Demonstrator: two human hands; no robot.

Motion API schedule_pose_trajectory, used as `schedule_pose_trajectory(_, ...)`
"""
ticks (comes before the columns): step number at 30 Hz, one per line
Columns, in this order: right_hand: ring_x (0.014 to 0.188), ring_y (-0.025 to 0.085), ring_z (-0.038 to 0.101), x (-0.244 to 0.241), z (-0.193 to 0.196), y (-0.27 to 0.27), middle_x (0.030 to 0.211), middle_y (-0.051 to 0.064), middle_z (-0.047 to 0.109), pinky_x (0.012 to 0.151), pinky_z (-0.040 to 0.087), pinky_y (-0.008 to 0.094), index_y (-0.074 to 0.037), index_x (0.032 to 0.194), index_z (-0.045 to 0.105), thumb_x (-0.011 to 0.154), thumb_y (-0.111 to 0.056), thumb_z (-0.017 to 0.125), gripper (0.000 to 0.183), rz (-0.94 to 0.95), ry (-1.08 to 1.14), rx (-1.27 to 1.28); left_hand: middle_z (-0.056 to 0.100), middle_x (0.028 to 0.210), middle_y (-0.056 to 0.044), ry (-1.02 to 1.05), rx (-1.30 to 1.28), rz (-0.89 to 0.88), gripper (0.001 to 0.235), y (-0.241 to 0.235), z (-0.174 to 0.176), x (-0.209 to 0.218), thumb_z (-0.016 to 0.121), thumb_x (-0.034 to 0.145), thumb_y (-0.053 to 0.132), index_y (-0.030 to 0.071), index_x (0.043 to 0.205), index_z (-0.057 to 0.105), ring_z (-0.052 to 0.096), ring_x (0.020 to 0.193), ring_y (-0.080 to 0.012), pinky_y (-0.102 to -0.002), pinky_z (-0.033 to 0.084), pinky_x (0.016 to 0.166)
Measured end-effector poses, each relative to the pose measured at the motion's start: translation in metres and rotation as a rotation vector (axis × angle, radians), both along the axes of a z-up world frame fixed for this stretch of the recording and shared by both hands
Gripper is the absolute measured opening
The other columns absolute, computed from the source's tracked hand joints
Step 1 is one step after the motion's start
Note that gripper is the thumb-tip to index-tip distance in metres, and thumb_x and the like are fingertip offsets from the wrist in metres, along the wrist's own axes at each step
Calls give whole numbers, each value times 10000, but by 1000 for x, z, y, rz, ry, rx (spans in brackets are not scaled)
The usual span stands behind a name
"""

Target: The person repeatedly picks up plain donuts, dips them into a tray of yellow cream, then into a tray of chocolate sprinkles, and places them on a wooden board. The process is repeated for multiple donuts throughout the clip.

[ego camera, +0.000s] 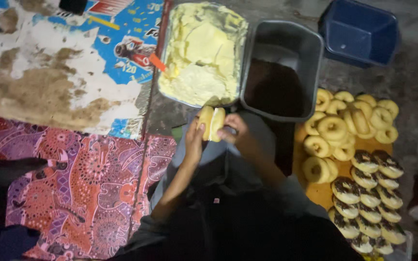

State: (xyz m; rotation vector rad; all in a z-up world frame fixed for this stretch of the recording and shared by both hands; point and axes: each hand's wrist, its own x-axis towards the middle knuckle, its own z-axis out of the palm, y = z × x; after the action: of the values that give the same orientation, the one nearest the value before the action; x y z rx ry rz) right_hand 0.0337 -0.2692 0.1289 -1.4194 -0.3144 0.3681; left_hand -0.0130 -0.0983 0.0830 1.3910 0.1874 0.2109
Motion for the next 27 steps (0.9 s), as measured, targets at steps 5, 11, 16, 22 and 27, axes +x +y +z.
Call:
schedule_pose_trajectory(5,1015,174,644,-1,10,-10,1120,57,703,889,523,356,-102,1352,522,830,-118,788,587,-156,104,-107,600,1345,-113,-13,-226,-71,541,-23,8,6,436,1102,395,6,1475,476,586,1212,-203,-359,485,1032)
schedule_pose_trajectory(11,1143,267,595,9,53,-37,1225,90,712,1015,437,455,-63,1266,675,796,-107,823,495,-17,-972,-882,577,1442,-140,134,-807,-90,613,-18,15,9,411,1083,471,11,1485,467,580,1316,-258,-421,483,1093)
schedule_pose_trajectory(16,1122,322,570,17,74,-43,1223,94,699,1022,450,423,-97,1294,677,812,-153,807,503,-83,-944,-661,574,1439,-133,153,-882,-117,619,-22,14,13,397,1096,487,18,1496,462,563,1319,-273,-439,456,1105)
schedule_pose_trajectory(22,1178,360,580,22,79,-26,1326,152,672,1041,468,436,-80,1380,641,833,-153,785,571,-112,-743,-609,568,1468,-102,192,-907,-104,607,-31,15,17,390,1068,466,32,1485,462,549,1356,-253,-432,447,1131)
schedule_pose_trajectory(27,1121,336,606,43,52,-47,1254,169,683,974,495,436,-55,1369,641,793,-166,784,603,256,-816,-548,582,1437,-157,157,-895,-88,611,-25,15,33,397,1105,474,-3,1478,478,554,1349,-287,-449,433,1161)
